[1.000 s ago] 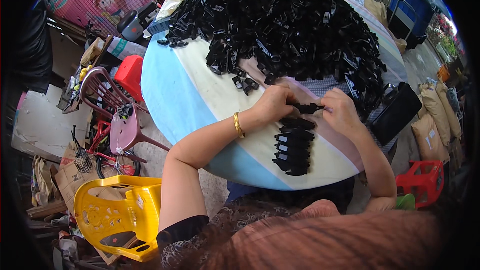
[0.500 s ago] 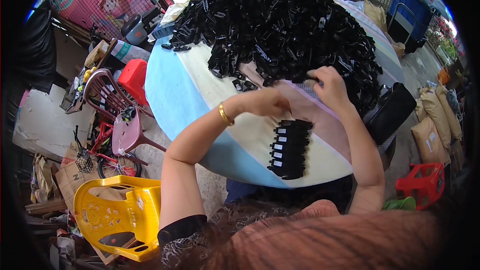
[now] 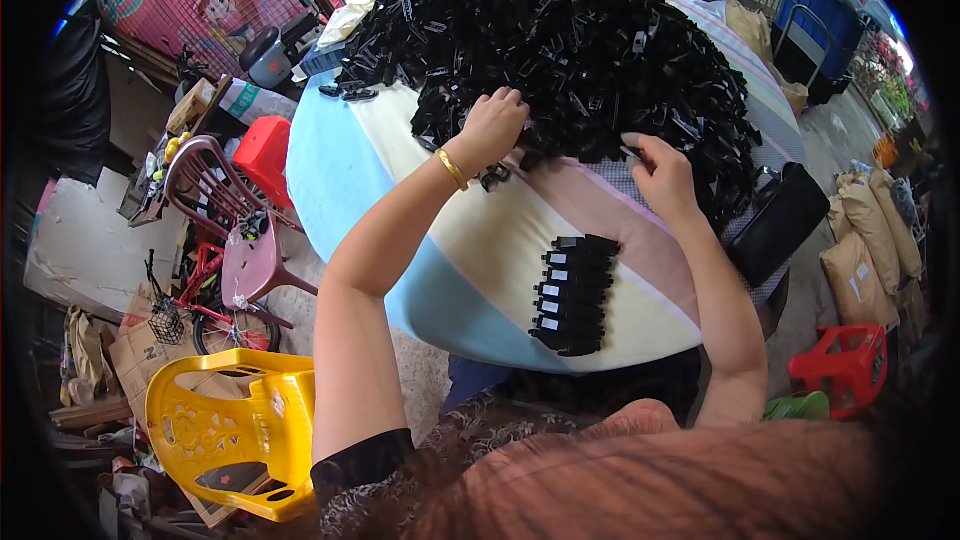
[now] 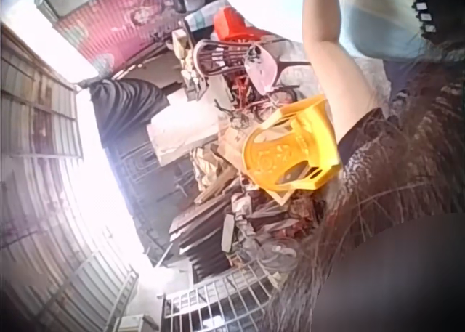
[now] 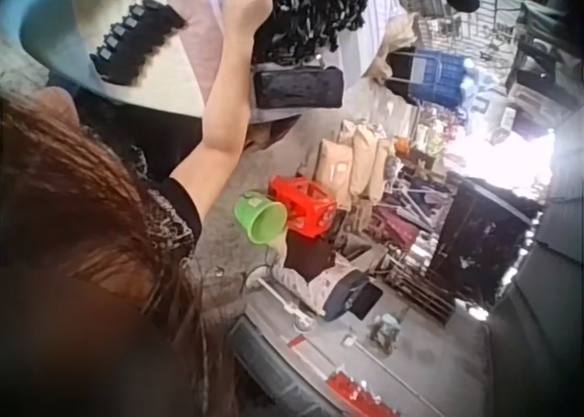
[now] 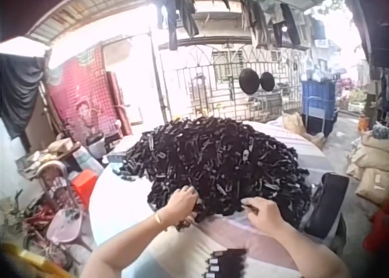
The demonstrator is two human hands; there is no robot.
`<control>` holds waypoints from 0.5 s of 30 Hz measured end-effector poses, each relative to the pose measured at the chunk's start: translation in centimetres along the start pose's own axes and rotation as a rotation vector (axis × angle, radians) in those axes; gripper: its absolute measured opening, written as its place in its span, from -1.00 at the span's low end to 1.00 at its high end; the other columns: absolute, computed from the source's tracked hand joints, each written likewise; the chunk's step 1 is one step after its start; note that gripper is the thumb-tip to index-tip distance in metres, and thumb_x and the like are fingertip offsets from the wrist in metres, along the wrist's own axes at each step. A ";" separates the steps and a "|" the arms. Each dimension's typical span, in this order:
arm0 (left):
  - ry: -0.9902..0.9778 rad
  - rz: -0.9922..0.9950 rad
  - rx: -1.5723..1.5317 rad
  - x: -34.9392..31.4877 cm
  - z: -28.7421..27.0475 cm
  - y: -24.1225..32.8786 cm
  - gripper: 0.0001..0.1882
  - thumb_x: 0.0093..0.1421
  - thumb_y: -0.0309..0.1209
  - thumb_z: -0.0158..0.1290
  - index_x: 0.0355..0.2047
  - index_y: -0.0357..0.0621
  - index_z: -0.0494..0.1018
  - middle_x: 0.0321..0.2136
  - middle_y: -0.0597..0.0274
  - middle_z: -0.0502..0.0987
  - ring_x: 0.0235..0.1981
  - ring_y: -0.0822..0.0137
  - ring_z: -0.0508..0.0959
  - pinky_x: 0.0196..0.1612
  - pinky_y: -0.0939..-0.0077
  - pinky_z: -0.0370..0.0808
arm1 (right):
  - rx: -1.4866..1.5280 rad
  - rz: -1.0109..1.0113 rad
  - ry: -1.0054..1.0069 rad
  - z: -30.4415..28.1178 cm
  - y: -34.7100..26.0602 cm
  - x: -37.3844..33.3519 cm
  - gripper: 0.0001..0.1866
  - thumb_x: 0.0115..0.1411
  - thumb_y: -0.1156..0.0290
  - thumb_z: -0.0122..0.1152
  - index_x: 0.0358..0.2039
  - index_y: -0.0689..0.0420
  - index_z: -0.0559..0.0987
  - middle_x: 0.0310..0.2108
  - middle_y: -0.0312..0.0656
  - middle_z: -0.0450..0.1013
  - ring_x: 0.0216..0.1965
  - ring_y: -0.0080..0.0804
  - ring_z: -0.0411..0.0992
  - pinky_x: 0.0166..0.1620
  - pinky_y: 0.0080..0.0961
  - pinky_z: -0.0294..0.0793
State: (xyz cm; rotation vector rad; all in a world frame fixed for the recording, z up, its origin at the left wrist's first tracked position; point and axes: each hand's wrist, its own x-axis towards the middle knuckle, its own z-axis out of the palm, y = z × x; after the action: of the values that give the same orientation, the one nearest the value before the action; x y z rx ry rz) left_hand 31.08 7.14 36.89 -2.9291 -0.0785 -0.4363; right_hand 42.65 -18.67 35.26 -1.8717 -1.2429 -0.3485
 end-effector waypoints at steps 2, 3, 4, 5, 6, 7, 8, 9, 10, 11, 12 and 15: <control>0.048 0.024 -0.043 -0.4 0.4 -0.8 -0.79 -0.12 -0.50 0.11 -0.40 -0.17 0.46 -0.32 0.13 0.47 -0.17 0.10 0.45 -0.16 0.29 0.44 | 0.063 0.001 0.031 -0.2 -0.6 0.3 -0.69 -0.07 0.57 0.18 -0.24 0.11 0.61 -0.43 -0.19 0.46 -0.43 -0.30 0.42 -0.31 -0.47 0.45; 0.049 -0.015 -0.165 -0.5 0.0 -0.8 -0.79 -0.13 -0.49 0.12 -0.40 -0.18 0.45 -0.35 0.11 0.47 -0.21 0.09 0.46 -0.18 0.29 0.44 | 0.094 0.092 -0.095 -0.4 -0.8 0.2 -0.67 -0.07 0.56 0.19 -0.22 0.09 0.61 -0.44 -0.19 0.46 -0.45 -0.33 0.42 -0.33 -0.48 0.44; 0.050 -0.055 -0.288 -0.6 -0.4 -0.8 -0.78 -0.14 -0.49 0.13 -0.41 -0.19 0.43 -0.39 0.09 0.47 -0.25 0.08 0.47 -0.19 0.28 0.44 | 0.126 0.182 -0.222 -0.7 -1.1 -0.1 -0.65 -0.07 0.54 0.20 -0.19 0.08 0.61 -0.46 -0.18 0.46 -0.46 -0.36 0.41 -0.34 -0.50 0.42; 0.048 -0.056 -0.286 -0.9 -0.7 -0.7 -0.78 -0.14 -0.49 0.13 -0.41 -0.19 0.43 -0.39 0.09 0.47 -0.25 0.08 0.47 -0.19 0.28 0.44 | 0.267 0.330 -0.322 -0.6 -1.7 -0.2 -0.68 -0.08 0.56 0.17 -0.24 0.10 0.60 -0.45 -0.13 0.46 -0.43 -0.25 0.43 -0.32 -0.46 0.43; 0.123 -0.084 -0.348 -1.1 -1.8 0.1 -0.77 -0.15 -0.49 0.14 -0.41 -0.21 0.42 -0.41 0.07 0.46 -0.28 0.06 0.47 -0.20 0.27 0.44 | 0.263 0.336 -0.318 -0.8 -2.0 -0.4 -0.68 -0.08 0.56 0.17 -0.24 0.10 0.60 -0.45 -0.13 0.46 -0.43 -0.25 0.43 -0.32 -0.46 0.43; 0.195 -0.117 -0.408 -1.6 -2.6 0.9 -0.76 -0.16 -0.49 0.14 -0.42 -0.22 0.41 -0.43 0.06 0.46 -0.31 0.04 0.48 -0.21 0.27 0.43 | 0.159 0.245 -0.323 -0.7 -2.2 -0.6 -0.70 -0.10 0.57 0.16 -0.27 0.13 0.59 -0.43 -0.11 0.45 -0.42 -0.20 0.43 -0.30 -0.43 0.43; 0.245 -0.063 -0.411 -2.0 -3.1 1.8 -0.78 -0.16 -0.49 0.15 -0.45 -0.20 0.41 -0.41 0.09 0.47 -0.30 0.05 0.48 -0.24 0.26 0.43 | 0.055 0.154 -0.328 -0.8 -2.4 -0.8 -0.72 -0.12 0.58 0.15 -0.30 0.16 0.58 -0.41 -0.09 0.45 -0.40 -0.14 0.43 -0.29 -0.41 0.43; 0.233 -0.064 -0.376 -2.7 -3.6 3.3 -0.78 -0.17 -0.48 0.16 -0.46 -0.18 0.41 -0.43 0.11 0.47 -0.32 0.07 0.48 -0.26 0.25 0.42 | 0.028 0.147 -0.349 -1.0 -2.9 -0.8 -0.80 -0.15 0.60 0.13 -0.41 0.21 0.54 -0.37 -0.08 0.44 -0.37 -0.06 0.42 -0.28 -0.36 0.43; 0.220 -0.042 -0.434 -3.4 -3.3 4.7 -0.78 -0.18 -0.47 0.18 -0.47 -0.15 0.41 -0.47 0.13 0.46 -0.32 0.08 0.48 -0.26 0.25 0.42 | 0.030 0.146 -0.350 -1.4 -3.2 -0.6 -0.80 -0.15 0.60 0.13 -0.41 0.21 0.54 -0.37 -0.08 0.44 -0.37 -0.06 0.42 -0.28 -0.36 0.43; 0.225 0.076 -0.514 -4.3 -2.7 6.0 -0.77 -0.17 -0.47 0.18 -0.44 -0.14 0.40 -0.45 0.12 0.45 -0.32 0.07 0.47 -0.28 0.25 0.42 | -0.025 0.152 -0.369 -1.8 -3.4 -0.4 -0.83 -0.15 0.60 0.13 -0.44 0.22 0.52 -0.37 -0.08 0.43 -0.38 -0.08 0.42 -0.27 -0.36 0.44; 0.188 0.094 -0.536 -5.0 -3.2 7.8 -0.74 -0.15 -0.48 0.16 -0.42 -0.11 0.34 -0.42 0.12 0.42 -0.30 0.05 0.46 -0.28 0.23 0.43 | -0.077 0.159 -0.388 -2.0 -3.5 -0.4 -0.86 -0.16 0.60 0.14 -0.48 0.23 0.50 -0.38 -0.09 0.43 -0.38 -0.09 0.42 -0.27 -0.37 0.44; 0.128 0.097 -0.741 -5.5 -2.4 10.2 -0.73 -0.13 -0.53 0.15 -0.40 -0.18 0.34 -0.38 0.04 0.40 -0.30 0.00 0.45 -0.25 0.21 0.43 | -0.007 0.066 -0.219 -2.0 -2.0 -0.5 -0.84 -0.21 0.59 0.18 -0.52 0.24 0.46 -0.42 -0.08 0.40 -0.41 -0.11 0.42 -0.28 -0.38 0.44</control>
State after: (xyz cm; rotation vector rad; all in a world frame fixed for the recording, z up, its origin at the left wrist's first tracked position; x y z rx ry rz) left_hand 25.91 -3.47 35.76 -3.5810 0.3087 -0.7749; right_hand 41.09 -20.18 37.17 -1.9924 -1.3198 -0.1141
